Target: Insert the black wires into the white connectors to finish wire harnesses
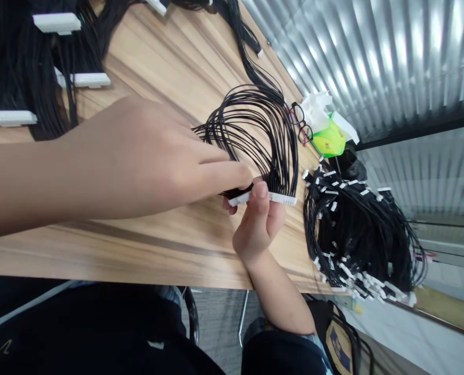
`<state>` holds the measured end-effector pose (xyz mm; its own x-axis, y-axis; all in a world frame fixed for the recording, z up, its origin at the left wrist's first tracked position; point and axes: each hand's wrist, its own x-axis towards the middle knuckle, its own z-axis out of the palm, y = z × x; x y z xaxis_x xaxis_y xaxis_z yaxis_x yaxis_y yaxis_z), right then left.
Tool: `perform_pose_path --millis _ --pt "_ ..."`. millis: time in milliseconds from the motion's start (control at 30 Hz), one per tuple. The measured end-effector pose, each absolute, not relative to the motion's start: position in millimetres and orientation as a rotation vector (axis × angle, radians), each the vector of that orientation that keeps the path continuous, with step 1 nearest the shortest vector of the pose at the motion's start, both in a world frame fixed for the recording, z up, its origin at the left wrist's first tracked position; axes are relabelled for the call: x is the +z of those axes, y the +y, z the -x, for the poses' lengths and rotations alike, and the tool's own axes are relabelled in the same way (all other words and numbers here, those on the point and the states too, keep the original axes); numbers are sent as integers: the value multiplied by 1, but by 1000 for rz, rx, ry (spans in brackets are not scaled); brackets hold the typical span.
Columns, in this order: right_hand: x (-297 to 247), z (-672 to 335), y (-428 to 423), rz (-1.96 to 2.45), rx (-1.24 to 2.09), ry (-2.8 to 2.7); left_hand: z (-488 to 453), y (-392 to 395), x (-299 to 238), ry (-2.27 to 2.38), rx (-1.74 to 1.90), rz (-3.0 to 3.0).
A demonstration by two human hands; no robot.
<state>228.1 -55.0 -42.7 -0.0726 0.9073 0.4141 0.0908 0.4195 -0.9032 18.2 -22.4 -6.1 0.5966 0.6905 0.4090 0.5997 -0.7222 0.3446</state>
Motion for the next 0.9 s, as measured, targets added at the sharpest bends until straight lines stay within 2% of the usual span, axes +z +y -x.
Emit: perform_pose_path --millis 100,200,267,400,533,667,900 --pt "-47 -234 -56 956 786 -1611 -20 -19 -8 885 727 -2779" --pt "-44 -237 -57 1003 757 -1662 -21 -17 -6 912 746 -2808" --pt "-40 -236 -57 1027 779 -1640 -21 -19 -4 856 852 -2922" --pt "-35 -230 -53 1072 808 -1465 -25 -32 -3 413 1132 -3083" --pt "-36 -227 -48 1029 839 -1342 -29 -40 -9 260 1019 -2998" --pt "-36 -225 -49 991 862 -1356 -27 -36 -13 367 933 -2820" --pt "-35 -225 -52 1013 812 -1465 -26 -36 -11 988 1047 -2479"
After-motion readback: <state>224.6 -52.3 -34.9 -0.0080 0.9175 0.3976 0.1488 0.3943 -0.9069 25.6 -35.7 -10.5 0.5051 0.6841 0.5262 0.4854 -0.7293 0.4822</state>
